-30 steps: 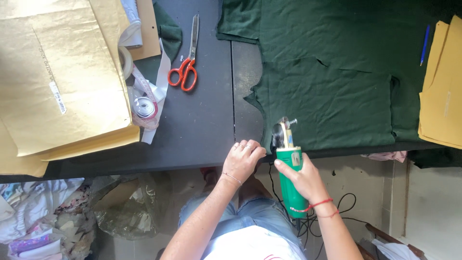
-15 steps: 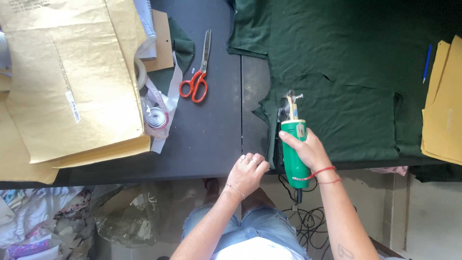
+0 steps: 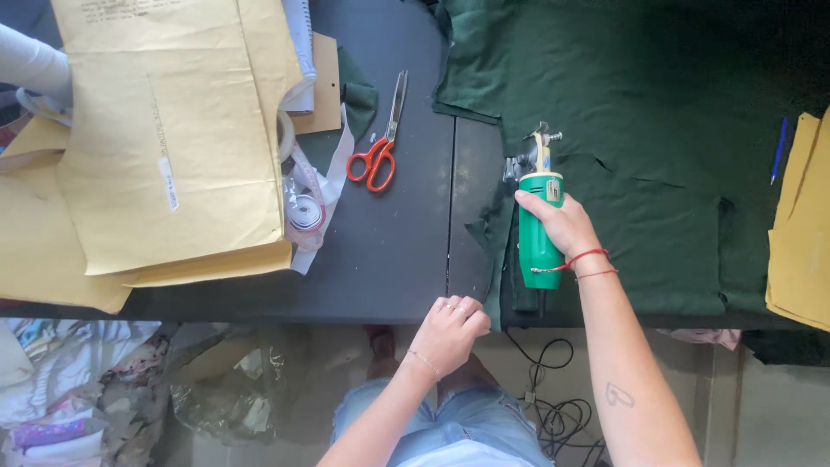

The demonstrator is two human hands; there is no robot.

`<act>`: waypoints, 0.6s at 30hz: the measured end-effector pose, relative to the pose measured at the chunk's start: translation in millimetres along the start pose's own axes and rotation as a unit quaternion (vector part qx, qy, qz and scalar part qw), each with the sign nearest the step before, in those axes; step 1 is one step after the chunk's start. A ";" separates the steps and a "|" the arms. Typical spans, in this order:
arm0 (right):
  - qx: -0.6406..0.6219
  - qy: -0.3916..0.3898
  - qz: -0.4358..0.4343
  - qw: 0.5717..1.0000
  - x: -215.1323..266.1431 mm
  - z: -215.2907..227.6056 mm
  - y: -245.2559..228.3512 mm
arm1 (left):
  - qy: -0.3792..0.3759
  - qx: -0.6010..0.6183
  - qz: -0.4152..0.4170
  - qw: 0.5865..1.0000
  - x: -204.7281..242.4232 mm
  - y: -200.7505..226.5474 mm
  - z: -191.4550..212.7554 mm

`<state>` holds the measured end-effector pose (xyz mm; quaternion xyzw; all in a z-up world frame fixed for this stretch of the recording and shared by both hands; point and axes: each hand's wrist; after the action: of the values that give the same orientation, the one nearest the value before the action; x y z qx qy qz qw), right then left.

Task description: The person uses a green electric rotary cutter to cut a large piece of dark green fabric on a table. They place a yellow paper pattern on the fabric, trace the outline with a blue pen, and then cut along the marked lines to create fabric pieces.

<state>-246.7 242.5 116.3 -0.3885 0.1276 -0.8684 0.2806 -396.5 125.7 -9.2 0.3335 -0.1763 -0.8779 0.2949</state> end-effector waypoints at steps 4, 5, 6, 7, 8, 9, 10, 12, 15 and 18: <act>-0.049 -0.022 -0.010 0.999 -7.9 1.9 27.0 | 0.022 0.179 0.064 0.982 46.4 9.0 46.0; -0.123 -0.053 -0.020 0.991 -2.2 -2.1 36.0 | 0.081 0.156 0.139 0.975 70.5 8.7 51.3; -0.196 -0.084 -0.033 0.976 4.3 -7.8 44.4 | 0.140 0.131 0.212 0.958 96.5 8.6 57.9; -0.183 -0.117 -0.029 0.976 11.2 -12.9 64.2 | 0.145 0.106 0.238 0.955 116.9 3.7 66.2; -0.223 -0.134 -0.005 0.966 16.6 -17.3 84.0 | 0.189 0.079 0.325 0.923 139.0 0.0 75.5; -0.267 -0.148 0.017 0.952 19.8 -18.8 104.9 | 0.234 0.052 0.403 0.883 160.4 -3.0 84.2; -0.257 -0.179 0.020 0.949 27.9 -26.7 113.1 | 0.241 0.027 0.420 0.875 186.7 -6.0 89.8; -0.283 -0.161 0.054 0.944 46.7 -26.5 136.7 | 0.233 -0.038 0.544 0.805 232.8 -12.3 95.3; -0.280 -0.169 0.082 0.941 67.9 -27.8 146.2 | 0.246 -0.079 0.622 0.739 300.8 -33.3 87.9; -0.256 -0.172 0.085 0.948 84.5 -26.2 140.6 | 0.194 -0.053 0.705 0.680 388.5 -65.3 53.0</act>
<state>-257.3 79.2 88.1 -0.5783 0.3276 -0.6995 0.2625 -693.8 -65.3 -191.4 0.2569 -0.2515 -0.3339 0.8714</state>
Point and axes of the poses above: each hand's wrist, its own x-axis away from the middle knuckle, its own z-axis out of the back of the hand, y = z × x, and after that the axes turned 6 degrees about -z, right-handed
